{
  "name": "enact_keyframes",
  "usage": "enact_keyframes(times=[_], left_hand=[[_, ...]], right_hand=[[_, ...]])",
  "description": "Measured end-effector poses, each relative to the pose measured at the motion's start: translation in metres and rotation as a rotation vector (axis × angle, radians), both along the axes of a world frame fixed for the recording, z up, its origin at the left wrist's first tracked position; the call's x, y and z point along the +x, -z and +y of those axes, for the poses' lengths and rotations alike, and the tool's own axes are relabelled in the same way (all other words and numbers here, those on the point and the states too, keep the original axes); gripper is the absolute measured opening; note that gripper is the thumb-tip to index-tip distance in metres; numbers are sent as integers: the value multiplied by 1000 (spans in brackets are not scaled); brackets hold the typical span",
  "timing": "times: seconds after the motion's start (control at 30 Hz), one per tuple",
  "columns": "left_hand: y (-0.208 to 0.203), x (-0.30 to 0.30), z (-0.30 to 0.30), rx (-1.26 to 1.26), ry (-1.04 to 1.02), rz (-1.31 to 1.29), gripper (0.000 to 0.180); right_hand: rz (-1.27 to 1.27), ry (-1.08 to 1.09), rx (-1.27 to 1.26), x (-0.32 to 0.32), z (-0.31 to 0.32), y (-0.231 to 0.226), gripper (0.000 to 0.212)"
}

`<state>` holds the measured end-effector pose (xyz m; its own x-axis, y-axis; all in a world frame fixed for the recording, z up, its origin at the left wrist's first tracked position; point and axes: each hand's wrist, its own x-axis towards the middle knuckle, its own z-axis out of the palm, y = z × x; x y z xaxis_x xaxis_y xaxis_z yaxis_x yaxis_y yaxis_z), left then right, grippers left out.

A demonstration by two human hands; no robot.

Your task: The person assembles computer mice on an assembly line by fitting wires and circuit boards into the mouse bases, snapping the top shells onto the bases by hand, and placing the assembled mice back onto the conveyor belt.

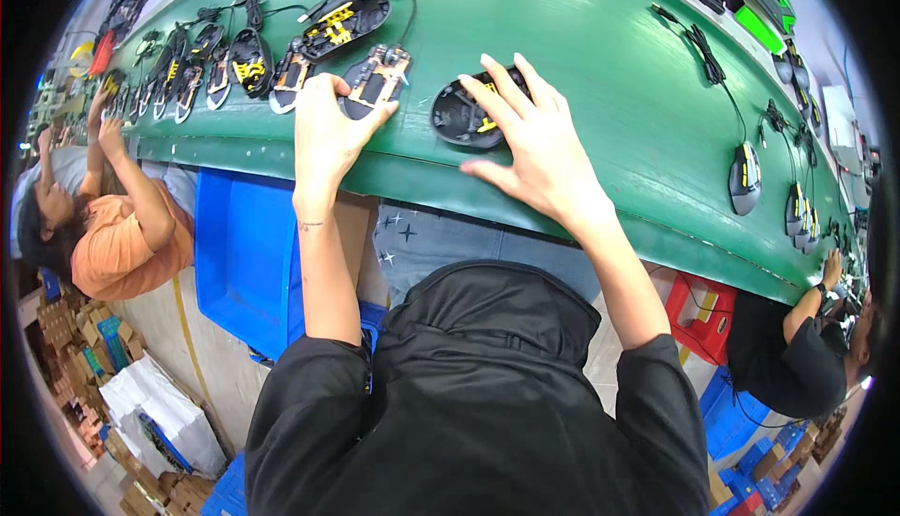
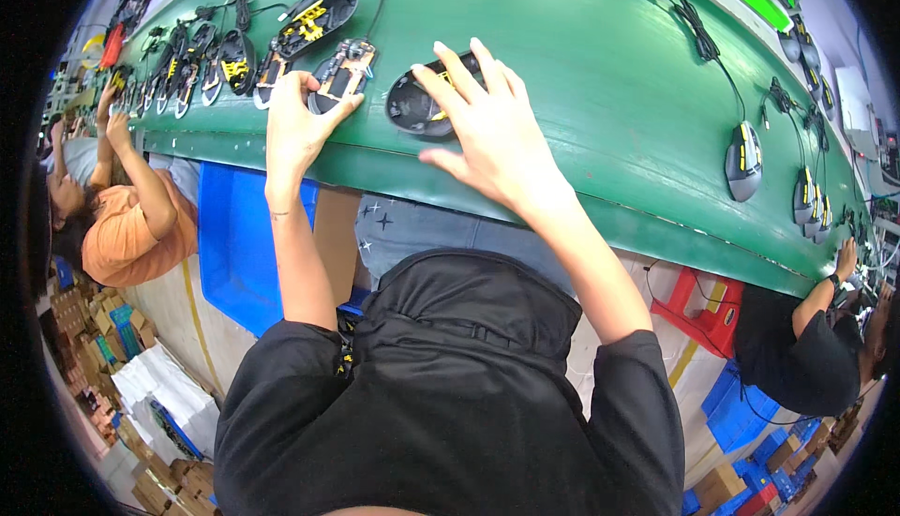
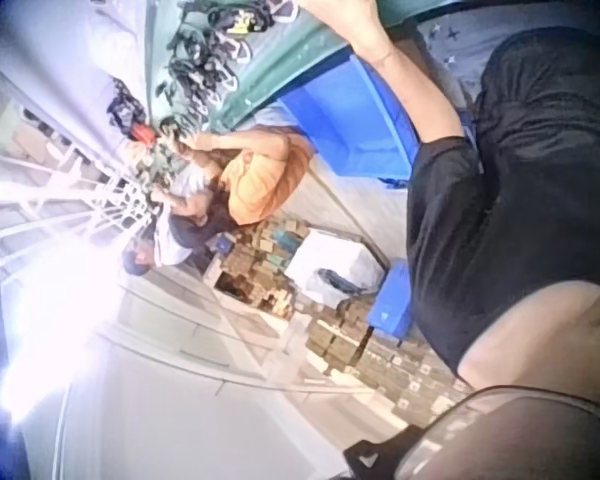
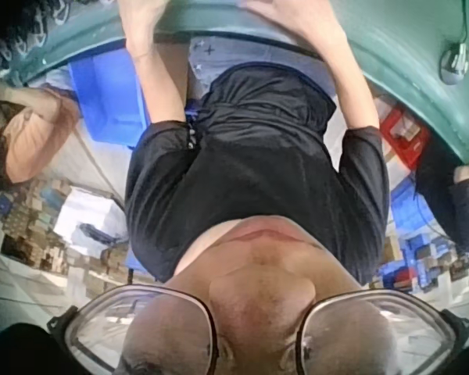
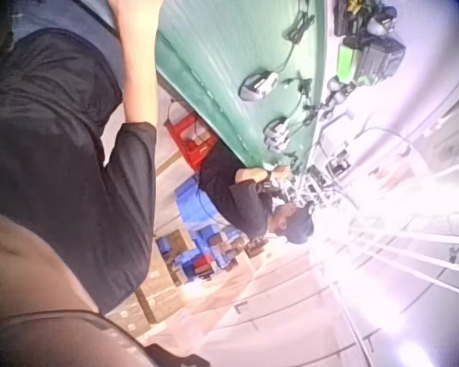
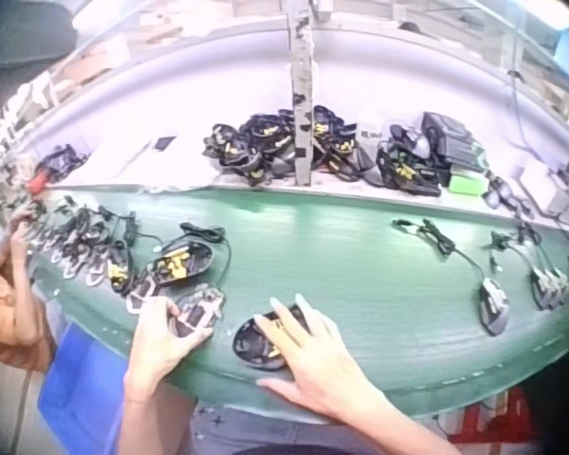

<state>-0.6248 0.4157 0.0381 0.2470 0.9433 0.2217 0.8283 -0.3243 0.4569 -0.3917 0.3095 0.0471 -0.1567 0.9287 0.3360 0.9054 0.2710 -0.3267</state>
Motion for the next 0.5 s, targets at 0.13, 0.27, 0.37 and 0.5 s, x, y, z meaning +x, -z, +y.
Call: enact_keyframes(times=[0.13,0.27,0.37,0.5], left_hand=[[3,6,-9,-230,-59,-398,66],[-2,21,-25,-599,-78,-809,81],[-3,41,-50,-759,-34,-1150,76],[-7,67,-91,-807,-33,-1365,67]], right_hand=[[36,133,-32,15,10,2,58],[79,522,-170,60,-3,-11,61],[-38,492,239,62,-19,-21,55],[1095,515,-250,-9,-25,-33,42]])
